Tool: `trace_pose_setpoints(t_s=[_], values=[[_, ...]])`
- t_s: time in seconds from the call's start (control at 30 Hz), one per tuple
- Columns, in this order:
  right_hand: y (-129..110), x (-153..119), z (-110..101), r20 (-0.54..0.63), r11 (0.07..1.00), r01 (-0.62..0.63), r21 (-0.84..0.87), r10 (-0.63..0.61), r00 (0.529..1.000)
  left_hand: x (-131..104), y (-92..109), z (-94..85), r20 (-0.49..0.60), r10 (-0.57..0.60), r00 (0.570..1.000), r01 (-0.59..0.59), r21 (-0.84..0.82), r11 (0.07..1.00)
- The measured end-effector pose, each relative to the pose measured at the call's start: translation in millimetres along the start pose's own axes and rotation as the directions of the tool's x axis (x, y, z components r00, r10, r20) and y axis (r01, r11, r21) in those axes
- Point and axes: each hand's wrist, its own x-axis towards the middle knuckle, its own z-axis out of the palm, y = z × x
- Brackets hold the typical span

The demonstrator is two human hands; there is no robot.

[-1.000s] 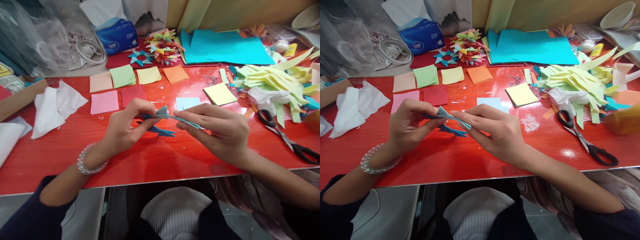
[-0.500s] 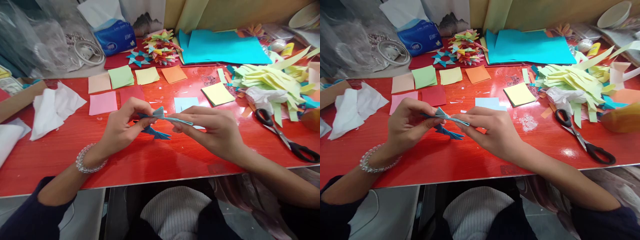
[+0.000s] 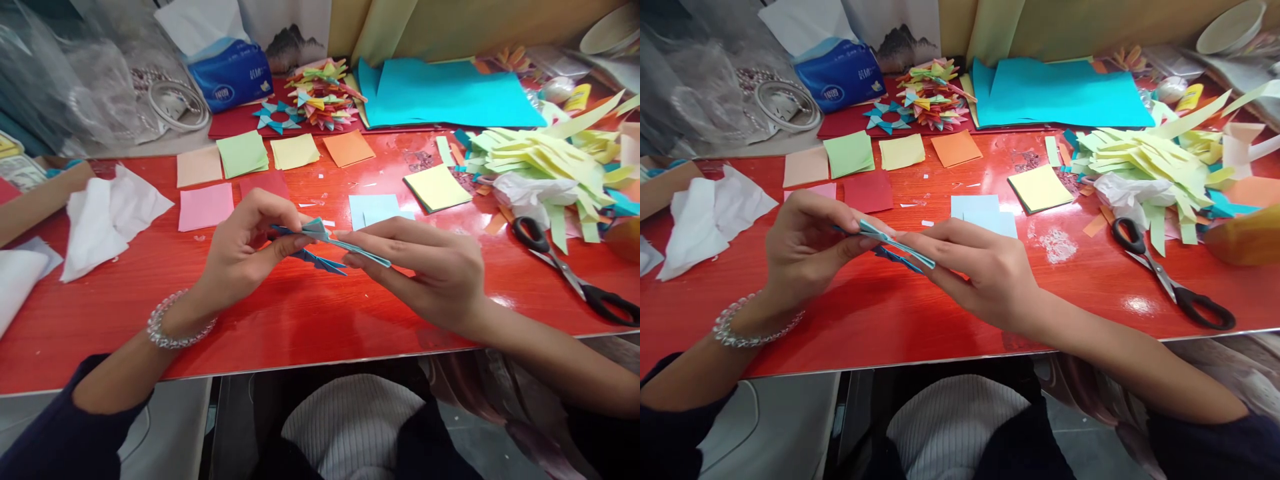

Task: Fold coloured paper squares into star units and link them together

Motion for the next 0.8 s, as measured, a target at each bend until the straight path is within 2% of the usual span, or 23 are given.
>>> trace_pose_setpoints(t_s=[0.3,0.47,0.63,0.8], values=[[-3.1,-2.8,2.9,-0.019,0.98,0.115,-0.16,-0.119,0.993,5.4,3.9,0.6,0.078,-0.003,0.997,0.007,-0.053,0.999],[-3.5,-5.1,1.6,0.085,0.948,0.172,-0.269,-0.154,0.984,4.4,1.9,1.9,0.055,-0.021,0.998,0.025,-0.067,0.997],[-4.9,-6.0,-2.3,0.162,0.93,0.16,-0.33,-0.111,0.98,3.4,0.3,2.5,0.057,-0.042,0.997,0.047,-0.082,0.996],[-5.1,-6.2,-2.5,0.151,0.91,0.215,-0.354,-0.171,0.974,2.0,-0.1,2.5,0.055,-0.055,0.997,0.06,-0.091,0.994]])
